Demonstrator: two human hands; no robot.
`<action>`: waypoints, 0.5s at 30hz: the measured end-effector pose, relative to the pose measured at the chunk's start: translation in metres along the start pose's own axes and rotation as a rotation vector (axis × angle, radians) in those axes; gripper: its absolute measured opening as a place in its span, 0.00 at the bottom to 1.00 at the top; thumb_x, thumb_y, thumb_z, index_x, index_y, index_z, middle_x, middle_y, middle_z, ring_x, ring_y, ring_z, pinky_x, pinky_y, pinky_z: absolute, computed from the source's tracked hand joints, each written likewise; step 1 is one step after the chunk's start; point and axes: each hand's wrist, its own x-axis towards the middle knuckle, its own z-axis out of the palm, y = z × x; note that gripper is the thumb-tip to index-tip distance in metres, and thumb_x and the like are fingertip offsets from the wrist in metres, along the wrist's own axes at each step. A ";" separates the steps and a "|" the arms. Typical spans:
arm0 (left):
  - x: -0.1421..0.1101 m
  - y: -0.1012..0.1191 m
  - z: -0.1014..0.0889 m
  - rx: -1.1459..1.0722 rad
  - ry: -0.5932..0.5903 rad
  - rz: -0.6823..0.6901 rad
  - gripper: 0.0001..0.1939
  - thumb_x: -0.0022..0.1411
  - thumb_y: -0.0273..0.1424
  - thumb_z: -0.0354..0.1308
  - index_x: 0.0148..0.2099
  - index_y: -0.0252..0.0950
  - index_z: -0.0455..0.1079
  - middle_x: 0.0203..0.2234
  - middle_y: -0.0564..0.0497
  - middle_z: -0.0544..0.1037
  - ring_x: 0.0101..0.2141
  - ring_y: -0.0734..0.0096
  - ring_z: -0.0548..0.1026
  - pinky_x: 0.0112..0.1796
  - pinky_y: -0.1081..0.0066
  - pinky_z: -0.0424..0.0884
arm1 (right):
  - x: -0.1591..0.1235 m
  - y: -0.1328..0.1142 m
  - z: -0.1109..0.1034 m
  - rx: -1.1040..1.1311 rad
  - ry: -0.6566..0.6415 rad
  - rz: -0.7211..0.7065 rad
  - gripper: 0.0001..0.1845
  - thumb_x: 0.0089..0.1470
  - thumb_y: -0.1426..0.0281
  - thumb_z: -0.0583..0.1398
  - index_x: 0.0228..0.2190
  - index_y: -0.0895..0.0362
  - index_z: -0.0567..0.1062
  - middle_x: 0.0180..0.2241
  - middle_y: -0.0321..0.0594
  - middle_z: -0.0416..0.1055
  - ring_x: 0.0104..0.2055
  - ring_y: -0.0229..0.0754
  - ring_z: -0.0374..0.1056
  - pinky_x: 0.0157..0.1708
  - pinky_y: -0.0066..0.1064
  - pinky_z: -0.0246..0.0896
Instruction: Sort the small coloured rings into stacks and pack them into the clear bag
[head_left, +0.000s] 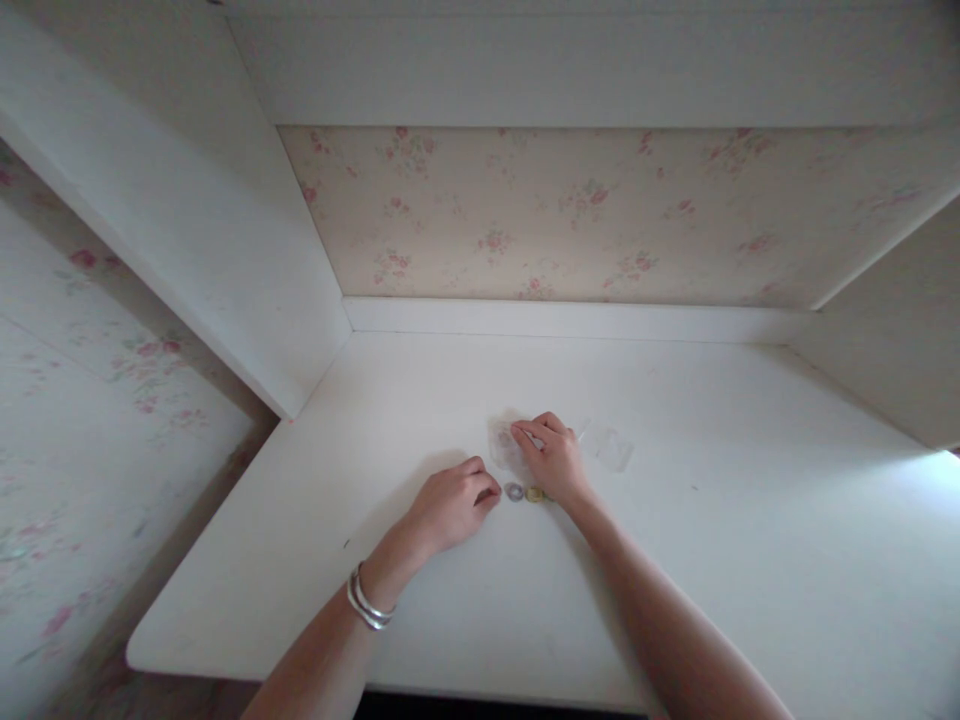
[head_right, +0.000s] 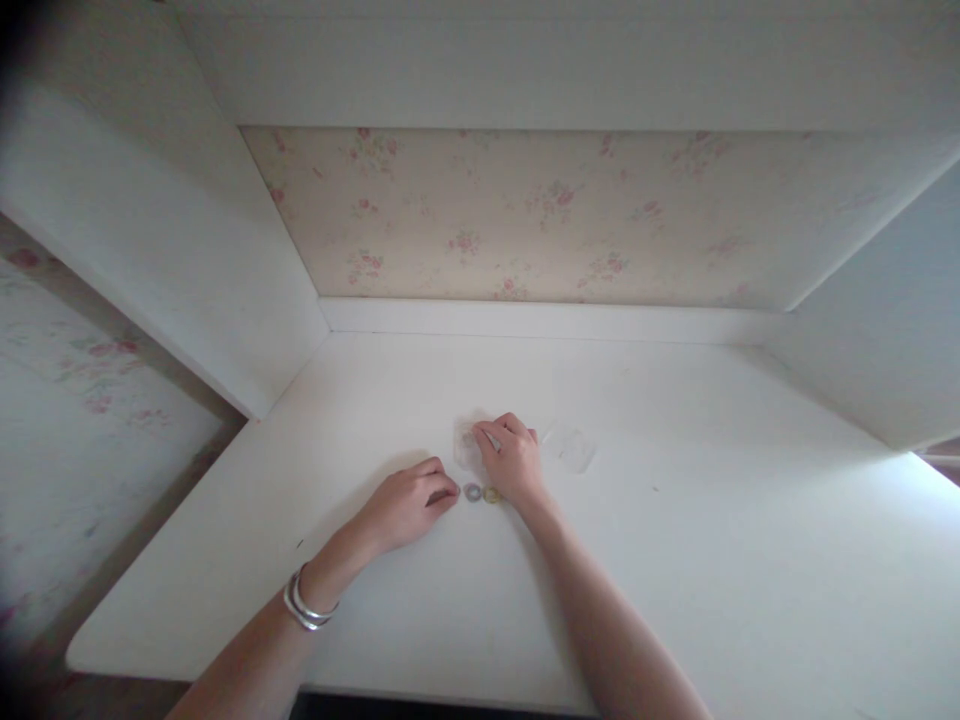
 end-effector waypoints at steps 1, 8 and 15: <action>0.000 0.000 0.000 -0.011 -0.002 0.003 0.10 0.63 0.32 0.51 0.37 0.43 0.75 0.33 0.52 0.74 0.30 0.72 0.73 0.34 0.73 0.66 | 0.001 0.001 0.001 0.007 -0.009 0.003 0.12 0.58 0.62 0.55 0.35 0.50 0.78 0.31 0.38 0.69 0.34 0.39 0.65 0.36 0.33 0.57; -0.001 -0.003 0.003 -0.031 -0.013 -0.015 0.11 0.64 0.32 0.49 0.36 0.42 0.74 0.33 0.52 0.73 0.31 0.71 0.73 0.34 0.72 0.66 | -0.006 0.004 -0.007 0.065 0.072 0.048 0.14 0.57 0.62 0.54 0.33 0.54 0.78 0.30 0.38 0.69 0.33 0.38 0.65 0.35 0.31 0.57; 0.004 -0.003 0.002 -0.165 0.019 -0.044 0.11 0.64 0.32 0.48 0.35 0.38 0.71 0.32 0.51 0.72 0.31 0.72 0.72 0.35 0.72 0.66 | -0.013 0.000 -0.020 0.053 0.077 0.053 0.14 0.57 0.61 0.54 0.31 0.54 0.77 0.27 0.37 0.69 0.29 0.37 0.64 0.33 0.30 0.56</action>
